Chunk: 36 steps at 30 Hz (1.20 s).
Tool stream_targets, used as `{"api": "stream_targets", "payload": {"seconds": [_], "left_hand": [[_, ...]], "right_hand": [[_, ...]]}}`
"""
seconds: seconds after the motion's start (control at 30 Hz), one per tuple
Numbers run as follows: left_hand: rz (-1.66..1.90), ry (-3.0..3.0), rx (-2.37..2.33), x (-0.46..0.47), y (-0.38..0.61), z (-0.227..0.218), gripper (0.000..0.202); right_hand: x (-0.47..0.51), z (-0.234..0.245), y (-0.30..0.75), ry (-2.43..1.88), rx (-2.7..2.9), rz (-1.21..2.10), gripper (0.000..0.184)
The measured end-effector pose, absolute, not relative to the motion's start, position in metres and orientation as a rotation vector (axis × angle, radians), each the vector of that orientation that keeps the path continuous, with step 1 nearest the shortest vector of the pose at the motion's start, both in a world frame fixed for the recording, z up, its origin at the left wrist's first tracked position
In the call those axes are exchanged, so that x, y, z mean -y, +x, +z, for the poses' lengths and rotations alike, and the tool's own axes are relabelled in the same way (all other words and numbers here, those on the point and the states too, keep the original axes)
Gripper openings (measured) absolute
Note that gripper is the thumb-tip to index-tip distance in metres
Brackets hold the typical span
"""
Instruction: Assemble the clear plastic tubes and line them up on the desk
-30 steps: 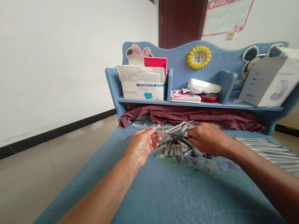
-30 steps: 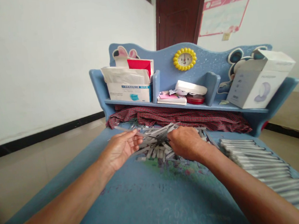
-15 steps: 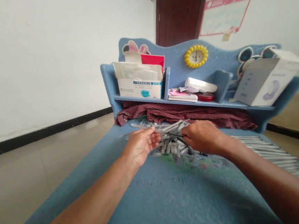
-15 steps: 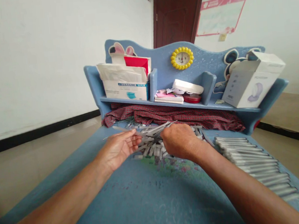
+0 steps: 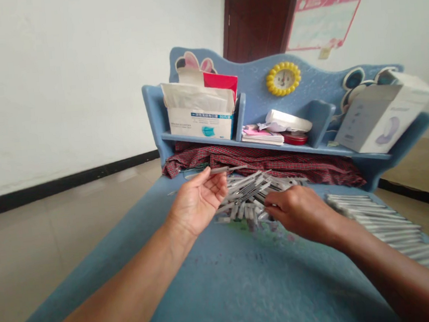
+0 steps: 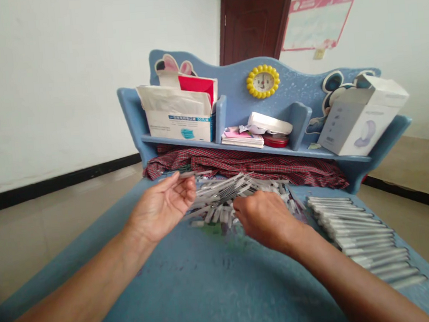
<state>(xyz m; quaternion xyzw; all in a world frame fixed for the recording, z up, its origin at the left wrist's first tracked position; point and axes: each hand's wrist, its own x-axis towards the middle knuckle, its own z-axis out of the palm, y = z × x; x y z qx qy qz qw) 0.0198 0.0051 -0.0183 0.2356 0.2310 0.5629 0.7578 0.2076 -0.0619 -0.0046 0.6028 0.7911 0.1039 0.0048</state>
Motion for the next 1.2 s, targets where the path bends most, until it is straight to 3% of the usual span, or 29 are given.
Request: {"api": "stream_targets", "payload": {"seconds": [0.27, 0.67, 1.2], "left_hand": [[1.152, 0.534, -0.481, -0.002, 0.024, -0.020, 0.025], [1.049, 0.666, -0.536, 0.003, 0.030, -0.026, 0.021], [1.012, 0.728, -0.568, 0.001, 0.031, -0.032, 0.017]], "right_hand": [[0.043, -0.038, 0.215, 1.897, -2.236, 0.200, 0.028], [0.041, -0.037, 0.214, 1.970, -2.198, 0.117, 0.036], [0.042, -0.032, 0.219, 1.933, -2.238, 0.023, 0.024]]}}
